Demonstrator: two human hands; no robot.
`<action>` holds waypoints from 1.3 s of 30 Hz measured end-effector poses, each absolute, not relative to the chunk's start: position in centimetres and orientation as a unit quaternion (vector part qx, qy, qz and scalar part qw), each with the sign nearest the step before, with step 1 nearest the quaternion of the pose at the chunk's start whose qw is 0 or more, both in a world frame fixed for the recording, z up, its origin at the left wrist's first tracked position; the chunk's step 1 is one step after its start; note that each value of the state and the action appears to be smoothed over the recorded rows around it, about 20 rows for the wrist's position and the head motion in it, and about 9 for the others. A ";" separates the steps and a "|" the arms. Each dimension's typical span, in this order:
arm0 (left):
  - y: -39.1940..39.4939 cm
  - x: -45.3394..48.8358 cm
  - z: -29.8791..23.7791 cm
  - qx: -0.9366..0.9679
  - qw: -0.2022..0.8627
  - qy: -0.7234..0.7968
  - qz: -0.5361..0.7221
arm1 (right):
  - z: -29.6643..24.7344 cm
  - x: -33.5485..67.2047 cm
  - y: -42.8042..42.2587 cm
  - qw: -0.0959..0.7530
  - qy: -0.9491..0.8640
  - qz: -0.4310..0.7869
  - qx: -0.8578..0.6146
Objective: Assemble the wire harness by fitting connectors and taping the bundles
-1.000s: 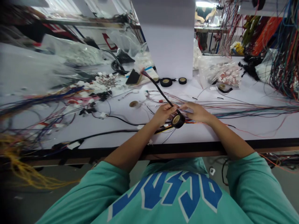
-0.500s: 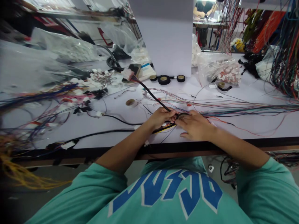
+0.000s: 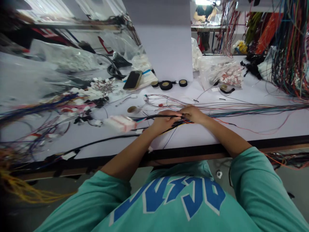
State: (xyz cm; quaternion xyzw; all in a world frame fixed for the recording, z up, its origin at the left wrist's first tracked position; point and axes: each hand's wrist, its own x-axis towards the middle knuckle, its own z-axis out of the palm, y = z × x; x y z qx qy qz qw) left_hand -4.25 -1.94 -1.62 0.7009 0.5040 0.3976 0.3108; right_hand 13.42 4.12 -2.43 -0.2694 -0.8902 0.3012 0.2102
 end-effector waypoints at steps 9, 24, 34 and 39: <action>0.4 -3.7 -0.2 0.788 0.259 0.442 0.344 | -2.6 12.9 3.6 0.259 -0.711 0.540 -0.368; -0.5 -3.7 -1.4 0.618 0.555 0.476 0.290 | 0.3 15.8 2.3 0.304 -0.786 0.371 -0.390; -0.3 -2.8 -2.2 0.586 0.546 0.495 0.338 | -0.7 12.7 -2.3 0.222 -0.963 0.108 -0.108; -0.3 -2.8 -1.8 0.577 0.546 0.508 0.332 | 0.5 15.0 -1.0 0.226 -0.947 0.160 -0.160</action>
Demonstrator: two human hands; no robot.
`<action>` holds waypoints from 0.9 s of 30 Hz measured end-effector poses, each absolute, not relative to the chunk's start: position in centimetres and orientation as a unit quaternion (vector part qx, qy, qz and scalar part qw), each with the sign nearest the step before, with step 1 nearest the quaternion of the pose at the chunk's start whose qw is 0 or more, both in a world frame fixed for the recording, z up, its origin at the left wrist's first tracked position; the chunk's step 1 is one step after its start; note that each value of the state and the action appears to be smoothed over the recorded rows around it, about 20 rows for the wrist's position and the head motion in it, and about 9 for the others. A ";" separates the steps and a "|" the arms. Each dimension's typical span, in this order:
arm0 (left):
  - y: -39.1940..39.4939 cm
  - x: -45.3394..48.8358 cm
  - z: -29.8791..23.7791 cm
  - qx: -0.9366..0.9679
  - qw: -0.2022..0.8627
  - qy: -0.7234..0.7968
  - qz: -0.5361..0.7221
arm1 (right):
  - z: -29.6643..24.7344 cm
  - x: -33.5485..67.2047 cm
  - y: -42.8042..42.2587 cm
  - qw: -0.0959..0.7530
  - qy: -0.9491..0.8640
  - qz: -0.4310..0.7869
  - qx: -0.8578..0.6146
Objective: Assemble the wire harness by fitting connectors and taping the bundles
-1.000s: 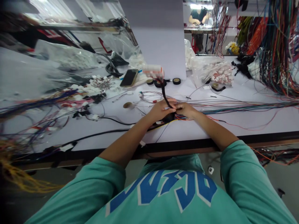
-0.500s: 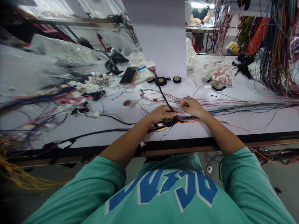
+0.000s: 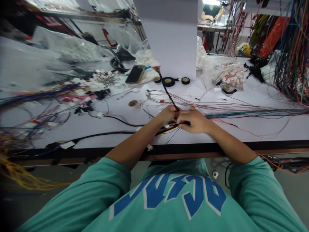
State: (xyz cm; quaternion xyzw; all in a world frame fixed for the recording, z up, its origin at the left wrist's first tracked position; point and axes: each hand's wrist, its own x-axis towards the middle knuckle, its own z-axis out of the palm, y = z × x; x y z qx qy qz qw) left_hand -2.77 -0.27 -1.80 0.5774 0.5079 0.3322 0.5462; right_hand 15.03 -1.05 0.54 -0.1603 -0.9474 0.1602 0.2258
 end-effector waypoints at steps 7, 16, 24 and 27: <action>-1.3 -2.6 -0.8 0.677 0.421 0.532 0.287 | 1.4 16.8 0.3 0.093 -0.939 0.032 -0.329; -2.1 -2.3 -0.3 0.799 0.166 0.546 0.189 | -2.2 14.7 2.5 0.190 -0.934 0.099 -0.287; -1.2 -1.9 1.4 0.886 0.008 0.457 0.083 | -5.4 14.6 5.1 0.297 -0.885 0.210 -0.290; -0.6 -1.8 2.3 0.897 -0.017 0.436 0.069 | -5.5 14.4 5.2 0.291 -0.871 0.259 -0.300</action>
